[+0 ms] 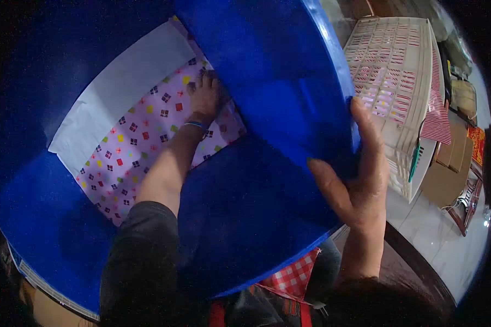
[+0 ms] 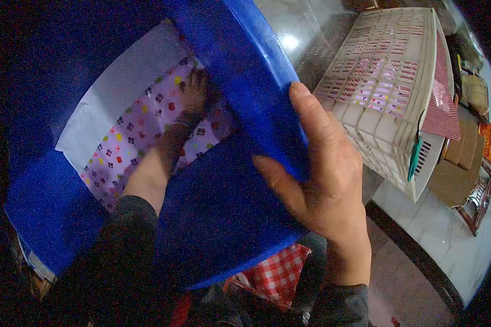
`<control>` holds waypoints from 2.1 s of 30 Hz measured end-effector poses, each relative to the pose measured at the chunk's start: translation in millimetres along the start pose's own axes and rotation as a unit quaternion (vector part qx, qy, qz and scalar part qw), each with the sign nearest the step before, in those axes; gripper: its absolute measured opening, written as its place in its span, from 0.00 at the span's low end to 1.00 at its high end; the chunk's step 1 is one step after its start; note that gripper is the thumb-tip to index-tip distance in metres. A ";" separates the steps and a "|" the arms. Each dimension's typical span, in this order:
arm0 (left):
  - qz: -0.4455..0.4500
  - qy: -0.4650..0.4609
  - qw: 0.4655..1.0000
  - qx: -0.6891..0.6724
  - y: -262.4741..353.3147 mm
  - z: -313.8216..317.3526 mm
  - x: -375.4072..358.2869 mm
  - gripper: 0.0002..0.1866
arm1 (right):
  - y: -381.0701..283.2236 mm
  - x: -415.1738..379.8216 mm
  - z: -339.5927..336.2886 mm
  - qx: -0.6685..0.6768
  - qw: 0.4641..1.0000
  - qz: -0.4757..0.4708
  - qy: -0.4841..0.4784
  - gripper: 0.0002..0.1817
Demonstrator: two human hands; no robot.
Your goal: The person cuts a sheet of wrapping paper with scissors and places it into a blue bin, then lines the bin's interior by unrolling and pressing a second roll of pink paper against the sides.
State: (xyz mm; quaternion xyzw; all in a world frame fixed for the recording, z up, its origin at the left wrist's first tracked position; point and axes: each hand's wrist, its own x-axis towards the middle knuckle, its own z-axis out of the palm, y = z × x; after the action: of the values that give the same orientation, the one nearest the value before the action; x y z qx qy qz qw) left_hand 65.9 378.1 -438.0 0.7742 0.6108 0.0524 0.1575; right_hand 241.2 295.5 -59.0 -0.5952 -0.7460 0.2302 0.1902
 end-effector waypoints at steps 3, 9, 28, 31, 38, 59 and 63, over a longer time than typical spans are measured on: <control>0.033 0.023 0.998 -0.055 1.7 7.1 -7.6 0.31 | 1.3 -0.2 0.8 0.004 1.000 0.002 0.000 0.43; 0.054 0.101 0.992 -0.050 8.8 21.2 -23.3 0.29 | 3.6 0.9 1.6 0.009 1.000 -0.019 0.005 0.43; 0.009 -0.036 0.999 0.004 20.6 15.4 -31.9 0.57 | 2.4 0.7 3.6 0.018 1.000 -0.022 0.007 0.44; 0.026 -0.015 0.999 -0.013 16.6 18.7 -32.3 0.57 | 4.3 1.2 2.2 0.010 0.999 -0.039 0.004 0.44; 0.023 -0.044 0.999 0.014 18.2 14.2 -34.1 0.59 | 2.2 1.2 3.0 0.020 0.999 -0.033 0.007 0.43; 0.039 -0.002 0.997 0.061 16.7 19.9 -36.2 0.51 | -0.2 5.8 5.4 0.028 0.999 -0.034 0.010 0.45; 0.004 -0.003 1.000 -0.019 27.2 13.4 -40.7 0.41 | -2.4 6.8 4.1 0.010 0.999 -0.034 0.005 0.45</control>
State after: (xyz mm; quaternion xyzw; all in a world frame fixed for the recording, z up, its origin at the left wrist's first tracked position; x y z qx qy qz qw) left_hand 84.7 331.0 -437.8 0.7733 0.6065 0.0625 0.1739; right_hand 235.6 301.3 -60.9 -0.5691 -0.7625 0.2279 0.2070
